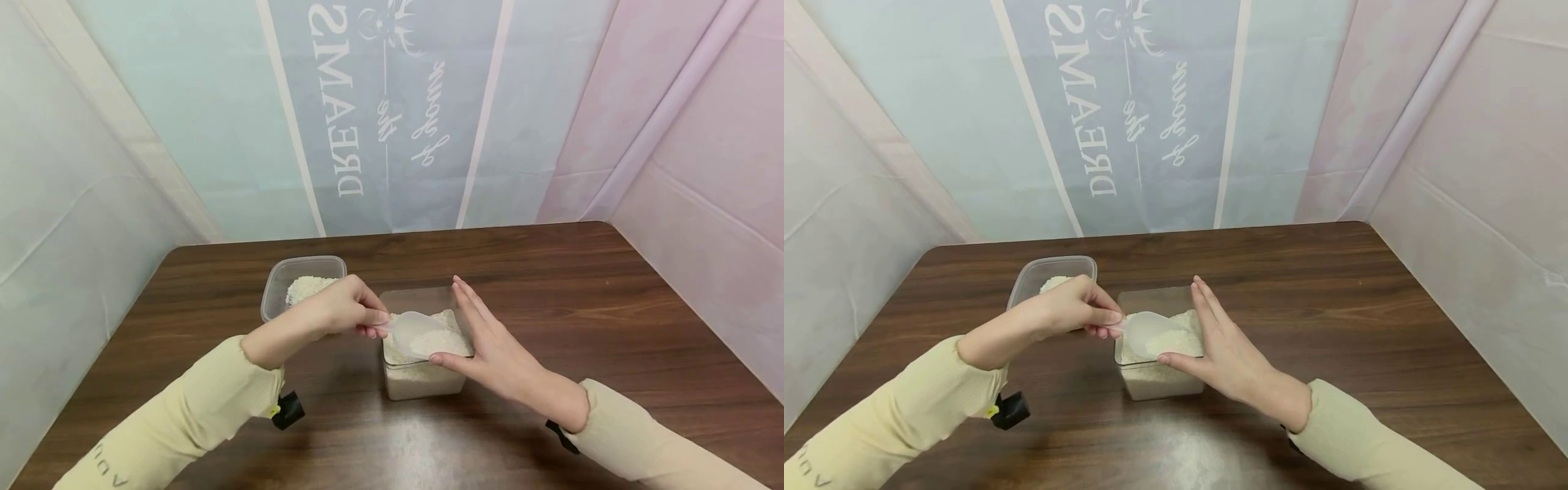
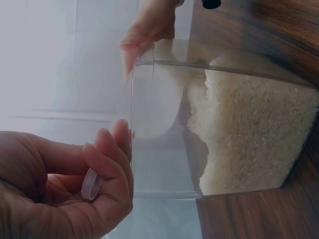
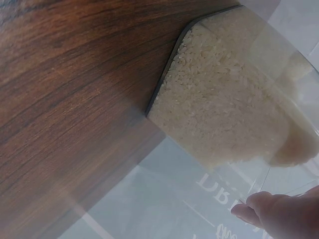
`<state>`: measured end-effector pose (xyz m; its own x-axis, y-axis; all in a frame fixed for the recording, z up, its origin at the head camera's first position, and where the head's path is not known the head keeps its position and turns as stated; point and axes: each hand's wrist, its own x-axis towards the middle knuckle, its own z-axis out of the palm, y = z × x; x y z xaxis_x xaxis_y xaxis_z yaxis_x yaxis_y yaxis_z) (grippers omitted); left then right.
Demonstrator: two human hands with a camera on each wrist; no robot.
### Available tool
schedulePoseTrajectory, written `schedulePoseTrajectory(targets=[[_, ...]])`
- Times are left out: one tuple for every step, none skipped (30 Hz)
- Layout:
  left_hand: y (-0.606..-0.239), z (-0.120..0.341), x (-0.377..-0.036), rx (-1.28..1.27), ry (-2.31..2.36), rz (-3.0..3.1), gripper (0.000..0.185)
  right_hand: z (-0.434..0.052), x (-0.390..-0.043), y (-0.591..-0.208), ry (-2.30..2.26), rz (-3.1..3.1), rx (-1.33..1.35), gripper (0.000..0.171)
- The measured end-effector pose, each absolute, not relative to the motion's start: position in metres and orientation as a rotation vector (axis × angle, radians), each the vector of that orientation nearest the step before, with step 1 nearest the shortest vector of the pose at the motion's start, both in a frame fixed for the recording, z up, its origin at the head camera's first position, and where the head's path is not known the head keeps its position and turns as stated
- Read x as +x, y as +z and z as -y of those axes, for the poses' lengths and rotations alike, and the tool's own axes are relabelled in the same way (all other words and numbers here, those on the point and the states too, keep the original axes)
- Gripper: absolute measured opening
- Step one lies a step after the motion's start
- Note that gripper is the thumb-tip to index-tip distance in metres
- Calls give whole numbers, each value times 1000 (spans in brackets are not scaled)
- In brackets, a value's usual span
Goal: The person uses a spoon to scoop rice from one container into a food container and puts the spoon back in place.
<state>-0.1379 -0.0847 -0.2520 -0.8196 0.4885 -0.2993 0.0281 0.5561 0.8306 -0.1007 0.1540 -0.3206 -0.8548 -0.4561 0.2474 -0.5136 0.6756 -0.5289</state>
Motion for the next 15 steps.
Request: schedulePoseTrajectory(targets=[[-252, 85, -138, 414, 1212, -2289, 14, -154, -101, -320, 924, 2787, 807, 98], [-252, 86, -137, 412, 1218, -2290, 14, -154, -101, -320, 925, 2786, 805, 98], [-252, 86, -137, 410, 1222, -2293, 14, -154, -101, -320, 929, 2786, 802, 98], [-252, 87, -137, 408, 1229, -2294, 14, -154, -101, -319, 933, 2788, 797, 98], [-252, 87, -136, 408, 1235, -2294, 14, -154, -100, -319, 939, 2790, 791, 98], [-252, 88, -136, 407, 1241, -2295, 13, -154, -100, -319, 946, 2793, 786, 98], [-253, 89, -135, 406, 1246, -2294, 13, -154, -99, -319, 954, 2798, 781, 98], [-253, 90, -135, 403, 1252, -2290, 13, -154, -99, -320, 959, 2801, 779, 98], [-254, 90, -134, 396, 1261, -2286, 13, -154, -99, -320, 961, 2804, 777, 98], [-254, 91, -133, 389, 1273, -2280, 13, -154, -98, -320, 962, 2806, 776, 98], [-254, 91, -132, 383, 1285, -2273, 13, -154, -97, -320, 962, 2807, 777, 98], [-254, 92, -131, 377, 1296, -2266, 13, -154, -97, -320, 959, 2807, 777, 98], [-253, 92, -131, 370, 1307, -2258, 13, -154, -97, -320, 953, 2806, 776, 98], [-252, 93, -131, 363, 1321, -2249, 14, -154, -97, -320, 946, 2803, 777, 98], [-251, 93, -130, 362, 1335, -2241, 14, -155, -96, -320, 941, 2799, 777, 98]])
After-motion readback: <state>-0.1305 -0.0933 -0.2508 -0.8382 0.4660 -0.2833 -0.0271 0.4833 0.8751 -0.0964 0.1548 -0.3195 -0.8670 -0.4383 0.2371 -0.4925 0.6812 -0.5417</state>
